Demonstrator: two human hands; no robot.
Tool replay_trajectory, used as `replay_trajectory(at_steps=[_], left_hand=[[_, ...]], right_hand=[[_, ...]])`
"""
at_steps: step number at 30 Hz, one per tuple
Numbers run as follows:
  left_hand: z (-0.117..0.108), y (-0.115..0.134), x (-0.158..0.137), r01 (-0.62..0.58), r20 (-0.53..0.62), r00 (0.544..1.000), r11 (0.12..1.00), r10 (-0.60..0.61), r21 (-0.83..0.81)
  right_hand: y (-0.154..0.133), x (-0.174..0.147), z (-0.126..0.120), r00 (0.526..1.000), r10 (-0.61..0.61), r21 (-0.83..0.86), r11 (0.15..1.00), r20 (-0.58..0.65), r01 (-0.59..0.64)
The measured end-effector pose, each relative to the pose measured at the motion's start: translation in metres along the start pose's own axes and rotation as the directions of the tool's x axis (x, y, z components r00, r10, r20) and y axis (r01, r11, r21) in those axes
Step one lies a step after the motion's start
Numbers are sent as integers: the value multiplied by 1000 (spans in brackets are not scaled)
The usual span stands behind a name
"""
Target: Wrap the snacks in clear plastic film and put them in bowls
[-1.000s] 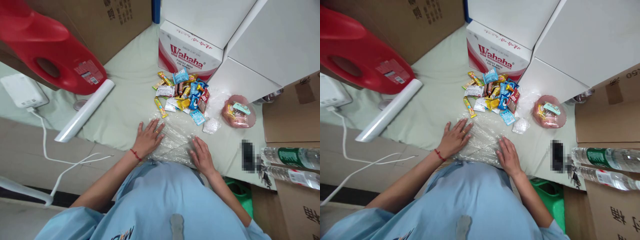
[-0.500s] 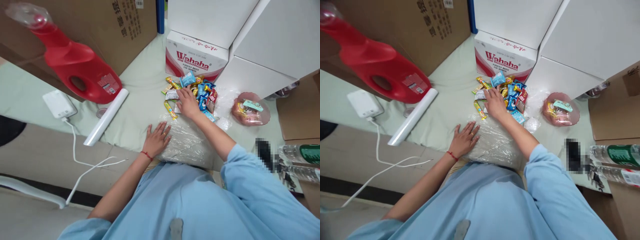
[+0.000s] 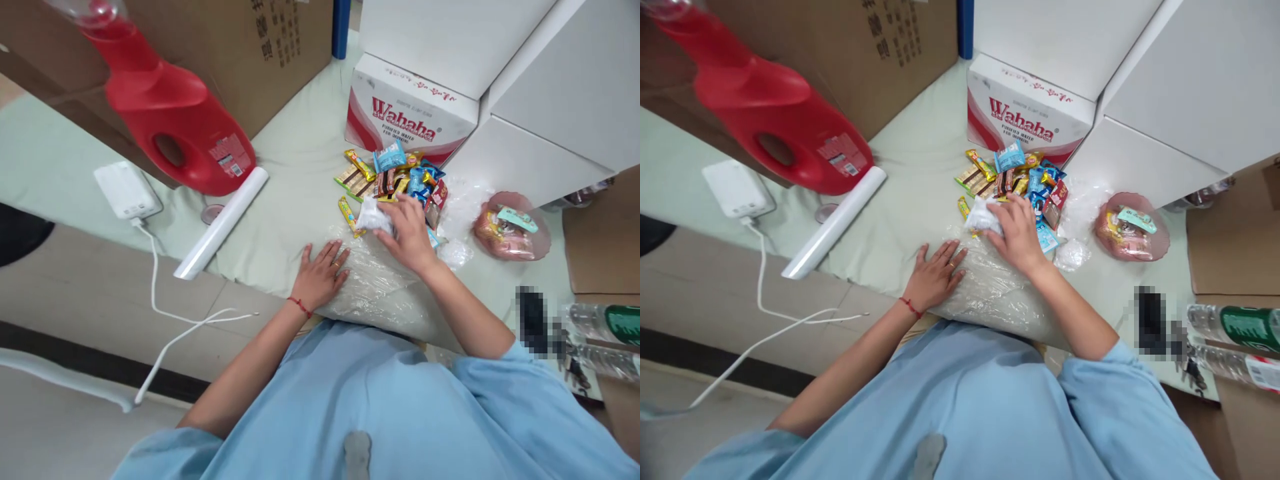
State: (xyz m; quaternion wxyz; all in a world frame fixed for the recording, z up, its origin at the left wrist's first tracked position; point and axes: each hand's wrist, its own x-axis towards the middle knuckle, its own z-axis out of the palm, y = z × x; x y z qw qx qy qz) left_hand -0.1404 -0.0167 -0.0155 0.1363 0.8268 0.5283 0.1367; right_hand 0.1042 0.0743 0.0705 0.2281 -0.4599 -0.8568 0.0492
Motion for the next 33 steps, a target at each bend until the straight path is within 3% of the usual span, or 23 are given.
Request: replay_trajectory(at_steps=[2,5,10,12,16,19,24,29,33], left_hand=[[0,0,0,2,0,1000,1000,-2,-5],[1,-1,0,-3,-2,1000,1000,3,2],[3,-3,0,4,7,1000,1000,-4,15],[2,-4,0,11,12,1000,1000,-11,10],[-2,-9,-8,64,-73,995,998,-63,12],[-7,-15,-22,29,-125,992,1000,-30,-7],[-19,-33,-41,-135,39,989,985,140,-109],[-36,-39,-50,-211,233,941,964,245,-164],[-39,-33,-52,-195,255,937,964,238,-183]], right_hand=[[-14,-36,-9,1000,-12,44,999,13,11],[-26,-74,-2,999,11,51,999,43,-13],[-24,-100,38,980,34,1,999,198,-35],[-20,-106,43,971,36,21,999,238,-42],[-16,-129,16,984,17,179,983,177,-49],[-15,-161,-11,985,-9,290,956,174,-43],[-16,-215,-14,972,-4,247,967,234,-55],[-14,-211,-10,986,130,315,936,102,-156],[-2,-174,-29,971,184,460,856,153,-235]])
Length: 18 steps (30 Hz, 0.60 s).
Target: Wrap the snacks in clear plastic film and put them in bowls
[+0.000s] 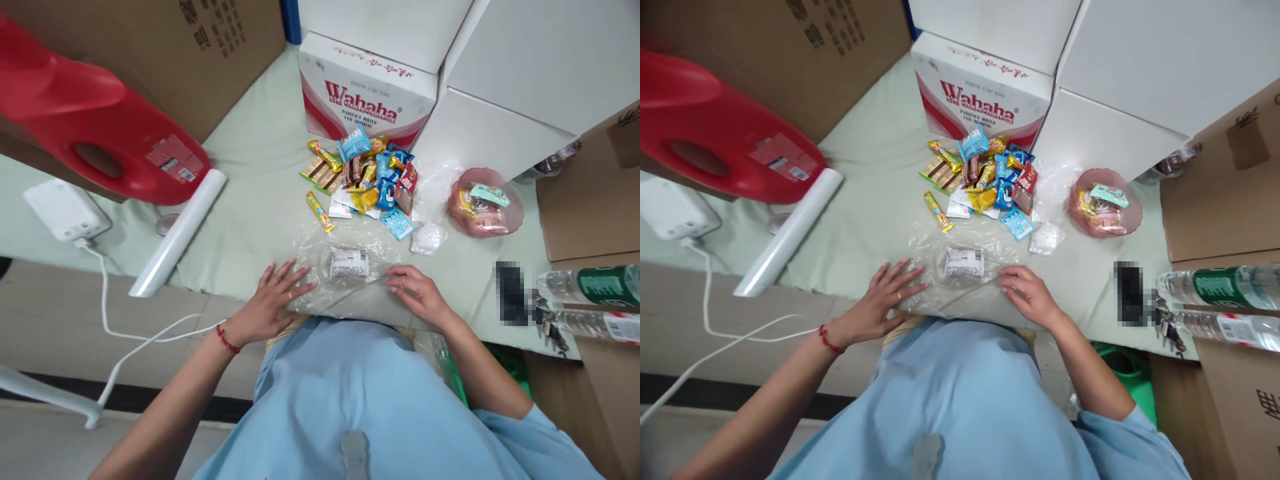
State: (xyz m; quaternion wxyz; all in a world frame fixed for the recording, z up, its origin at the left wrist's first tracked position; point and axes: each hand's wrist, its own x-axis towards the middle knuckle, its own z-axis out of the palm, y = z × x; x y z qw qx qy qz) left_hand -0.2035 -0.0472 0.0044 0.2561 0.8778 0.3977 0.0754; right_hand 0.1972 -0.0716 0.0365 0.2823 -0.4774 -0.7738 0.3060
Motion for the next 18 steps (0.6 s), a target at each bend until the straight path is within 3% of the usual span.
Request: replay_trajectory(at_steps=[3,7,10,12,14,16,18], left_hand=[[4,1,13,72,-121,989,994,-81,-76],[4,-4,36,178,-313,916,954,-250,-243],[1,-5,41,53,-345,929,972,-133,-230],[2,0,37,-93,-289,956,983,44,-157],[7,6,31,-166,-206,968,981,143,-96],[12,12,28,-143,-181,975,987,129,-69],[17,14,29,-77,-241,969,994,57,-77]], right_hand=[[4,26,-14,993,110,99,989,40,-114],[17,51,-17,934,342,245,902,101,-357],[22,61,-15,886,442,320,826,141,-464],[22,62,-14,868,472,340,800,154,-495],[23,61,-14,859,486,353,785,160,-510],[23,59,-14,850,501,366,769,164,-524],[23,58,-14,837,520,384,747,170,-542]])
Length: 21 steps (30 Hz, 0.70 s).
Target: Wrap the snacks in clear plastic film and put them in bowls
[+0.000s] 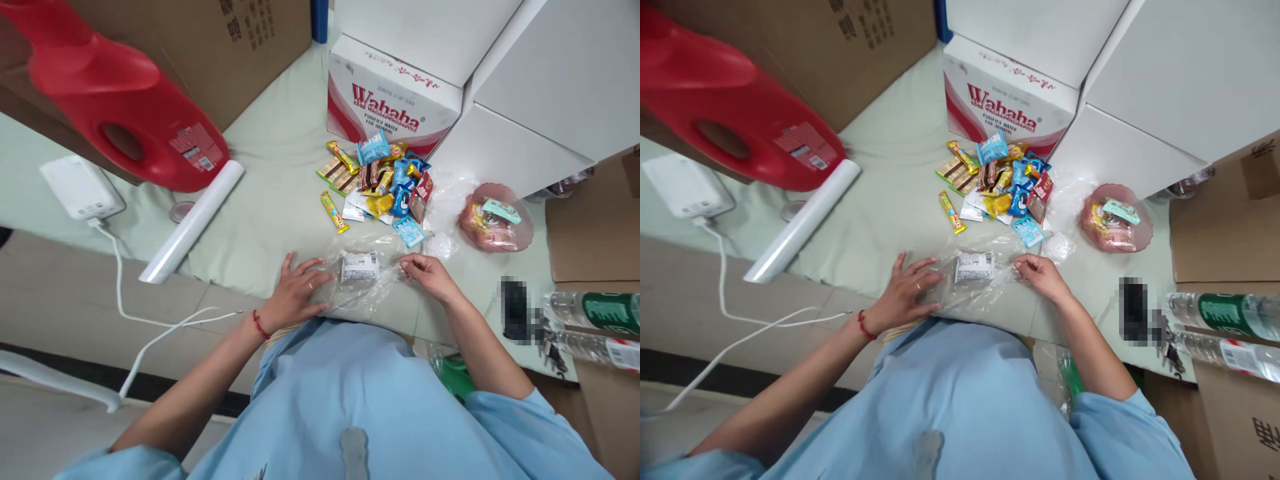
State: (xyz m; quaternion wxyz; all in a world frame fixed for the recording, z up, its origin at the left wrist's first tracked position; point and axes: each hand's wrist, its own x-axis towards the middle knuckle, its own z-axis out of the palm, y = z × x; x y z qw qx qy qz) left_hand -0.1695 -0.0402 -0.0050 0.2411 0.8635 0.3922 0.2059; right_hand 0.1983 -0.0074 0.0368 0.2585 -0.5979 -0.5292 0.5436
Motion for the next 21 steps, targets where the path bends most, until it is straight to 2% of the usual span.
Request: replay_trajectory(at_steps=[2,4,7,10,11,13,16,19,21], left_hand=[[3,-2,4,79,-97,992,996,-82,-32],[4,-8,11,180,-183,963,978,-197,-108],[5,-17,21,370,-280,860,899,-427,-234],[8,-21,28,488,-336,770,840,-542,-237],[9,-22,29,507,-358,754,834,-551,-218],[12,-23,31,529,-396,732,829,-555,-183],[15,-24,32,537,-421,725,830,-545,-150],[16,-22,32,538,-498,693,834,-521,-122],[14,-16,31,529,-588,652,843,-479,-99]], right_hand=[[-1,1,-1,1000,21,15,1000,0,-21],[-3,3,-2,1000,25,4,1000,7,-25],[-5,7,-5,999,16,-48,999,30,-14],[-4,14,-14,999,21,-203,979,33,-14],[-5,16,-18,1000,11,-307,952,22,-4],[-10,22,-26,999,-51,-545,838,-20,32],[-29,35,-27,971,-238,-763,634,-35,128],[-53,57,-10,917,-384,-806,506,108,307],[-66,75,9,879,-412,-794,438,240,422]])
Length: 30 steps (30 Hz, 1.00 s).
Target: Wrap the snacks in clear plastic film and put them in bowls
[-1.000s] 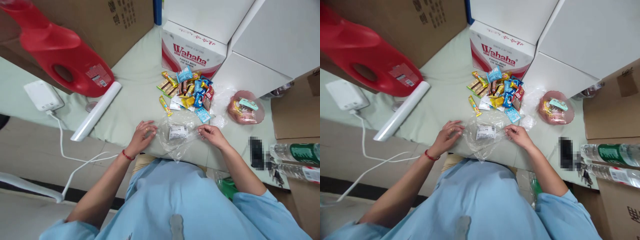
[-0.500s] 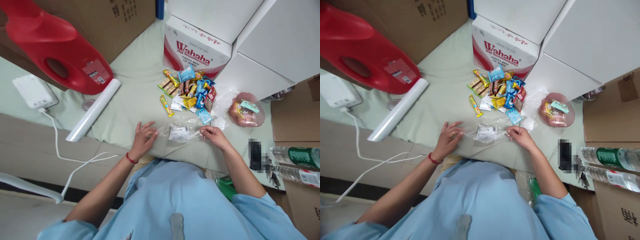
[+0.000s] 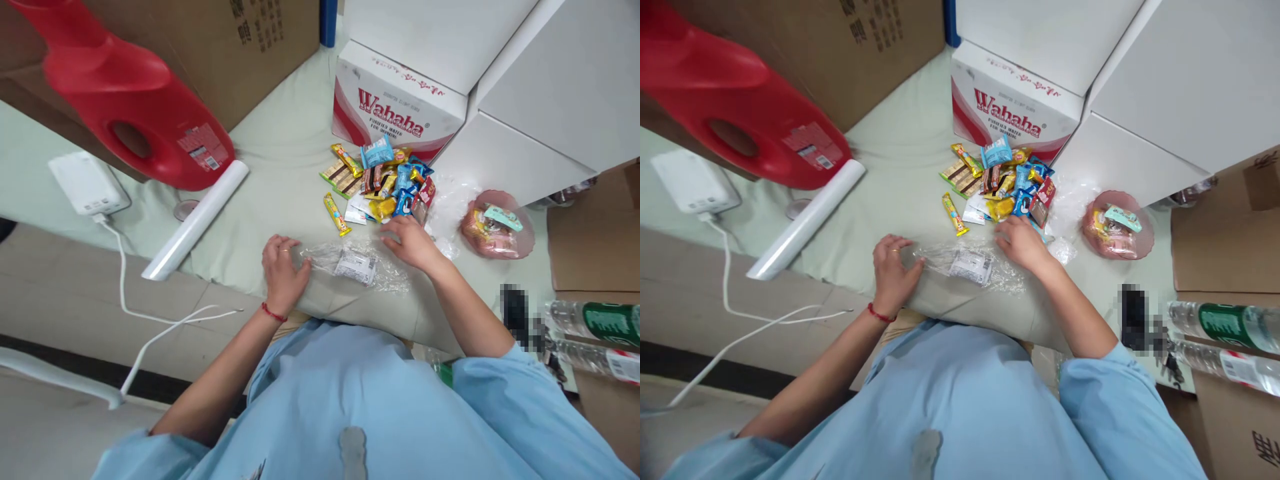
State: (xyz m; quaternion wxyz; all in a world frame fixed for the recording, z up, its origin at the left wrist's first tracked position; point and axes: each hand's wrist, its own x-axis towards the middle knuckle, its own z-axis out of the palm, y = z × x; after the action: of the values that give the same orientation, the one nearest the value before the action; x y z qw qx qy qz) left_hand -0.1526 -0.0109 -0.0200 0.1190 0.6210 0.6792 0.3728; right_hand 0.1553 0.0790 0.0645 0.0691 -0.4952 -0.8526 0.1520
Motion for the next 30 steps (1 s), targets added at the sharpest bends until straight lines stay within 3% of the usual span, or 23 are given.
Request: replay_trajectory(at_steps=[3,6,8,11,14,16,18,21,25,30], left_hand=[[-12,12,-10,-84,-180,980,996,88,32],[-27,28,-26,-290,-344,888,952,307,102],[-32,41,-35,-505,-296,807,857,511,103],[-25,59,-41,-679,4,734,733,680,33],[-4,71,-34,-599,261,787,793,558,110],[10,74,-27,-510,354,828,846,435,154],[20,75,-21,-447,406,841,882,358,150],[27,75,-17,-406,433,841,908,325,106],[31,67,-15,-330,421,855,944,302,-6],[28,44,-17,-200,387,867,930,315,-308]], right_hand=[[-15,34,12,987,-98,0,995,125,99],[-25,54,22,965,-69,9,998,255,69],[-29,60,25,952,-59,66,997,300,41],[-30,61,27,960,-59,229,973,273,-6],[-27,57,27,979,3,352,933,202,-76],[-24,52,24,987,52,387,916,153,-108],[-23,43,21,993,85,385,917,79,-109],[-31,21,22,998,52,309,950,-30,-41],[-52,-18,44,995,-99,197,975,-9,99],[-69,-48,86,996,-71,170,982,-51,79]])
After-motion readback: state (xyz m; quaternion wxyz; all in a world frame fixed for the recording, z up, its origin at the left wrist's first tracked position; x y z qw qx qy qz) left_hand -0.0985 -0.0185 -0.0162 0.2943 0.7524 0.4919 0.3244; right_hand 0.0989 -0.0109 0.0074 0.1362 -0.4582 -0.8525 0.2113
